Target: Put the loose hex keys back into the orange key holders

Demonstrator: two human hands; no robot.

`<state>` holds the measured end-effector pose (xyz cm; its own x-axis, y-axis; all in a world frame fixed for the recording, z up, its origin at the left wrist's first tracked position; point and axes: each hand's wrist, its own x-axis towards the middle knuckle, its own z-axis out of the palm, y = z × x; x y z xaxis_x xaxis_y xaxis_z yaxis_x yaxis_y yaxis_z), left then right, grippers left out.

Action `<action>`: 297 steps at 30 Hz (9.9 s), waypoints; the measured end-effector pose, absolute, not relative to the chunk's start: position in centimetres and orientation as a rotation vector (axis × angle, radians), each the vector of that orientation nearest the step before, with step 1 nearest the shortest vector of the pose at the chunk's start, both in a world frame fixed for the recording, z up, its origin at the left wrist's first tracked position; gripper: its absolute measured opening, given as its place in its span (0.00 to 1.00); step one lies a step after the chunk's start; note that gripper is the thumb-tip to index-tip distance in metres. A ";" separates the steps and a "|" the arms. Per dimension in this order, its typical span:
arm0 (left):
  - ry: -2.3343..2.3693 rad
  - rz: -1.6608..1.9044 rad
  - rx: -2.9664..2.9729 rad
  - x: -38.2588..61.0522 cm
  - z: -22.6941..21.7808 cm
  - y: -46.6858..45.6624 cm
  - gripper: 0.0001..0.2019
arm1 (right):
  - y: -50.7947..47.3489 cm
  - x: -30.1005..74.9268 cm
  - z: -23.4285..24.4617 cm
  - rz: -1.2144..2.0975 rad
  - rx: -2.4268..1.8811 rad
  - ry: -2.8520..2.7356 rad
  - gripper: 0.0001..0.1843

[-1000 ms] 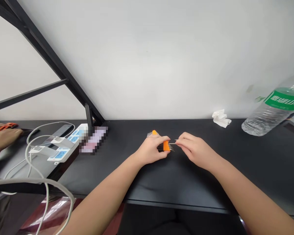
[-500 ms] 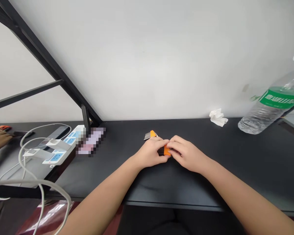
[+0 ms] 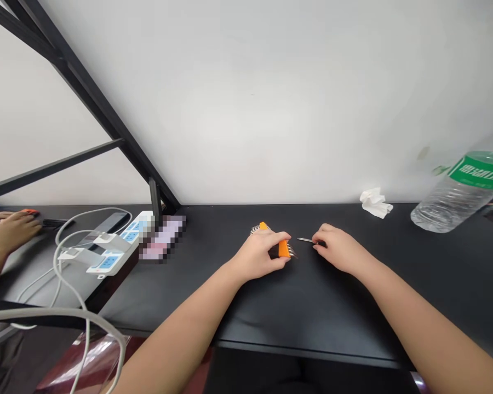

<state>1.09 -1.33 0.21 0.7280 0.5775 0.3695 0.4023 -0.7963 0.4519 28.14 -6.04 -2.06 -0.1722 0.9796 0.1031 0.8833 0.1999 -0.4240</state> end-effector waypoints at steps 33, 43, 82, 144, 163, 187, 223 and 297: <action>0.770 0.642 2.573 1.2 0.2 -1.2 0.21 | -7.4 25.6 0.1 0.399 -2.028 -2.220 0.08; 0.763 0.633 2.596 1.3 0.1 -1.1 0.20 | -8.2 24.8 0.9 0.555 -1.477 -2.093 0.07; 0.529 0.671 2.452 1.7 1.8 -2.4 0.15 | -8.0 24.3 0.5 1.420 -0.887 -1.164 0.11; 0.782 0.768 2.732 1.2 0.6 -2.2 0.20 | -6.3 28.2 -1.3 0.415 -1.939 -2.106 0.07; 0.563 0.868 2.495 1.3 1.2 -2.7 0.17 | -7.0 26.4 0.0 0.393 -2.162 -2.180 0.08; 0.504 0.846 2.526 1.3 1.2 -2.6 0.24 | -9.4 25.2 2.7 0.555 -1.280 -2.022 0.08; 0.600 0.504 2.085 2.1 1.7 -2.9 0.16 | -7.5 23.5 -1.0 1.315 -1.081 -1.393 0.16; 0.563 0.705 2.432 2.1 1.5 -3.5 0.25 | -8.5 24.0 1.3 1.295 -1.091 -1.486 0.13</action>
